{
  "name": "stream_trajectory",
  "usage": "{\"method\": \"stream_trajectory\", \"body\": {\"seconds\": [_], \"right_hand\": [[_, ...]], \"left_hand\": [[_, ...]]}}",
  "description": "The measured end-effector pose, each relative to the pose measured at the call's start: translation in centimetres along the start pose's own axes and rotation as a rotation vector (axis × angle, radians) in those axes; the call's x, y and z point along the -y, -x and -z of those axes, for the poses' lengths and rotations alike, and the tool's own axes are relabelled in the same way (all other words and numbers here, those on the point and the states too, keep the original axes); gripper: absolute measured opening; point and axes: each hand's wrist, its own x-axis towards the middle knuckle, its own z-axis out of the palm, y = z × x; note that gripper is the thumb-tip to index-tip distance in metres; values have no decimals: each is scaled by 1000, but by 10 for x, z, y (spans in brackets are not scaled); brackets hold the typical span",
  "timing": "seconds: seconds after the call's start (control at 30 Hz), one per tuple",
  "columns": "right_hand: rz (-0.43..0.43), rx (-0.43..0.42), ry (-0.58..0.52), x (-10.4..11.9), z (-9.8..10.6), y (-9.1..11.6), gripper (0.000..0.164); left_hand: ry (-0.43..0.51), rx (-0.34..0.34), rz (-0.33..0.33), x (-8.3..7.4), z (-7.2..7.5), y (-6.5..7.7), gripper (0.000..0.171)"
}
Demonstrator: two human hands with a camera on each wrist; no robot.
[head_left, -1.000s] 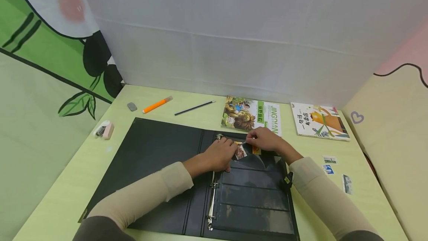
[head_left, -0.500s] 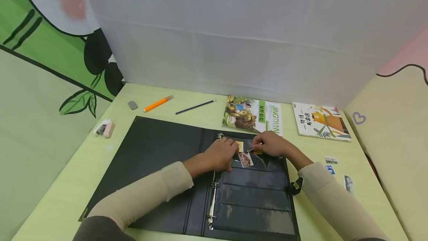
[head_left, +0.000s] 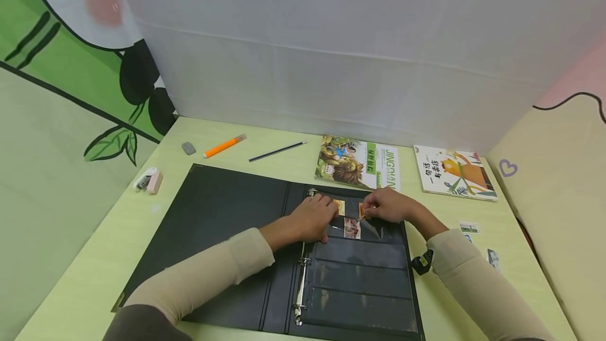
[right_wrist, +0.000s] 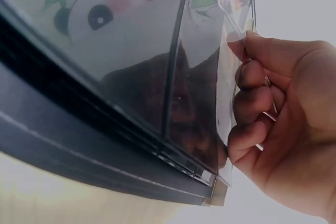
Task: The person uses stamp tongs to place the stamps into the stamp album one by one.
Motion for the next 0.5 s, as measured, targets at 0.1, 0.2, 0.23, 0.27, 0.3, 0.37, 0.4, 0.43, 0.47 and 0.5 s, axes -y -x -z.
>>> {"method": "stream_trajectory", "body": {"seconds": [0.1, 0.2, 0.23, 0.27, 0.3, 0.37, 0.4, 0.43, 0.47, 0.5], "right_hand": [[4, -22, -4, -1, 0, 0, 14], [1, -52, -26, -1, -1, -1, 14], [-2, -64, -37, -1, -1, -1, 14], [-5, -77, -51, -1, -2, -1, 15], [-11, -94, -54, -1, -2, -2, 15], [-27, -137, -61, -1, -3, -3, 16], [-37, -158, -67, 0, -3, -3, 16], [-51, -176, -72, 0, -4, -4, 17], [-59, -191, -78, 1, -4, -4, 17], [-68, -201, -83, 2, -5, -5, 18]], "left_hand": [[3, 8, 2, 0, -1, -1, 51], [7, 15, 7, 1, -1, -1, 51], [8, 19, 9, 1, -1, -1, 51], [8, 21, 10, 1, -1, -1, 51], [7, 22, 10, 1, 0, -1, 51], [8, 22, 10, 1, 0, -1, 51], [8, 23, 10, 1, 0, -1, 51], [9, 23, 9, 1, 0, -1, 51], [10, 22, 8, 0, 0, -1, 51], [11, 22, 8, 0, 0, -1, 52]]}}
